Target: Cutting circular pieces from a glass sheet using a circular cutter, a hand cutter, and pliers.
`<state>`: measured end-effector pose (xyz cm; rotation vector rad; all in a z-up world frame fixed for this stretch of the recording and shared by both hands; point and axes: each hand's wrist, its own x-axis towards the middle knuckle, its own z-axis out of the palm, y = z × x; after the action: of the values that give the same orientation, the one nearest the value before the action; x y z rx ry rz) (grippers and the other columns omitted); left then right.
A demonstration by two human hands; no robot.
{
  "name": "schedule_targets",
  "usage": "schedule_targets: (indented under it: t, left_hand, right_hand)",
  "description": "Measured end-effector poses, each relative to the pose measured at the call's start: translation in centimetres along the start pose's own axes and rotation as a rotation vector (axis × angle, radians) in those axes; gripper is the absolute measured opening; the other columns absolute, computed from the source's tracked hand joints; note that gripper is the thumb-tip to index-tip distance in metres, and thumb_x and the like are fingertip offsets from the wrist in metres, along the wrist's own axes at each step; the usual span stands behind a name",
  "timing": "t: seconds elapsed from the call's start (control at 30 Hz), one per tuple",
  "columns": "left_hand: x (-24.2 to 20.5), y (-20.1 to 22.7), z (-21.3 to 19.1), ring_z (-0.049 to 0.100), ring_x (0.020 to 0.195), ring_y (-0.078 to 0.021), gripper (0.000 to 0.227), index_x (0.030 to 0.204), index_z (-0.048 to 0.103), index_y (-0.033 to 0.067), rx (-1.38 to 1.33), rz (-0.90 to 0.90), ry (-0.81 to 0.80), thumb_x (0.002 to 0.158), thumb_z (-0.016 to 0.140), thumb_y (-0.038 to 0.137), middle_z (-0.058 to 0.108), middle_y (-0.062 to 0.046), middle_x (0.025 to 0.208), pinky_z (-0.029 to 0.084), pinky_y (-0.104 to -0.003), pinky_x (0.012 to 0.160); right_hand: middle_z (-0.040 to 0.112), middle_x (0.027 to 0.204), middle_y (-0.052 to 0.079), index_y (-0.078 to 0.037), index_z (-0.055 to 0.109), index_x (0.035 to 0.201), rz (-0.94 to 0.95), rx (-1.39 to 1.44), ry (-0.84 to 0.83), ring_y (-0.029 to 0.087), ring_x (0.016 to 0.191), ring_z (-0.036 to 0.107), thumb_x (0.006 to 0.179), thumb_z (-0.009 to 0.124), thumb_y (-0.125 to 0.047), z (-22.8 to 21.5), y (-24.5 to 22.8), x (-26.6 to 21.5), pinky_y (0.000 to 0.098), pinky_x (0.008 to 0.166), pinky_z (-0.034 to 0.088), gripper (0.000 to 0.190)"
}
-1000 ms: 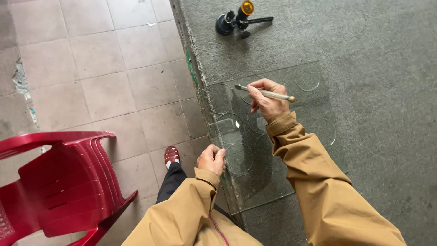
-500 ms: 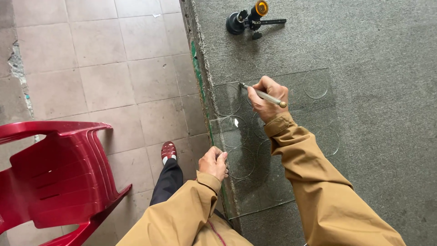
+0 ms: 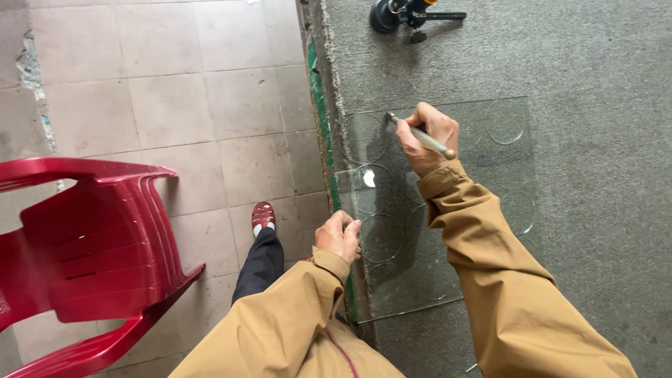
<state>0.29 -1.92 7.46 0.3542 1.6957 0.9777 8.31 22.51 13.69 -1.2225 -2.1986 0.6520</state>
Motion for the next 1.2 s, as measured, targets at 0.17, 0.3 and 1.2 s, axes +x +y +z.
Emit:
schedule_targets:
  t: [0.17, 0.3, 1.2]
  left_hand:
    - [-0.4, 0.5, -0.1, 0.071, 0.047, -0.025, 0.019, 0.082, 0.07, 0.0058, -0.026, -0.011, 0.002, 0.094, 0.067, 0.021, 0.068, -0.014, 0.054, 0.061, -0.03, 0.039]
    - [-0.5, 0.5, -0.2, 0.071, 0.047, -0.0256, 0.02, 0.081, 0.069, 0.0049, -0.021, -0.004, 0.0, 0.094, 0.067, 0.021, 0.068, -0.015, 0.054, 0.061, -0.03, 0.039]
    - [-0.2, 0.2, 0.3, 0.072, 0.049, -0.0266, 0.02, 0.083, 0.071, 0.007, -0.039, -0.033, 0.012, 0.094, 0.067, 0.024, 0.068, -0.018, 0.053, 0.06, -0.031, 0.044]
  right_hand:
    - [0.069, 0.074, 0.019, -0.006, 0.069, 0.083, 0.02, 0.001, 0.01, 0.035, 0.066, 0.068, 0.085, 0.076, -0.012, -0.4, -0.3, -1.1, 0.0393, 0.055, 0.05, 0.01]
    - [0.07, 0.073, 0.016, -0.008, 0.069, 0.081, 0.057, -0.012, 0.02, 0.033, 0.066, 0.069, 0.085, 0.076, -0.014, -0.8, -0.4, -2.0, 0.0381, 0.056, 0.051, 0.011]
    - [0.072, 0.08, 0.017, -0.005, 0.066, 0.08, 0.181, 0.026, 0.023, 0.029, 0.069, 0.069, 0.085, 0.076, -0.014, -3.4, -2.0, -9.8, 0.036, 0.056, 0.052, 0.014]
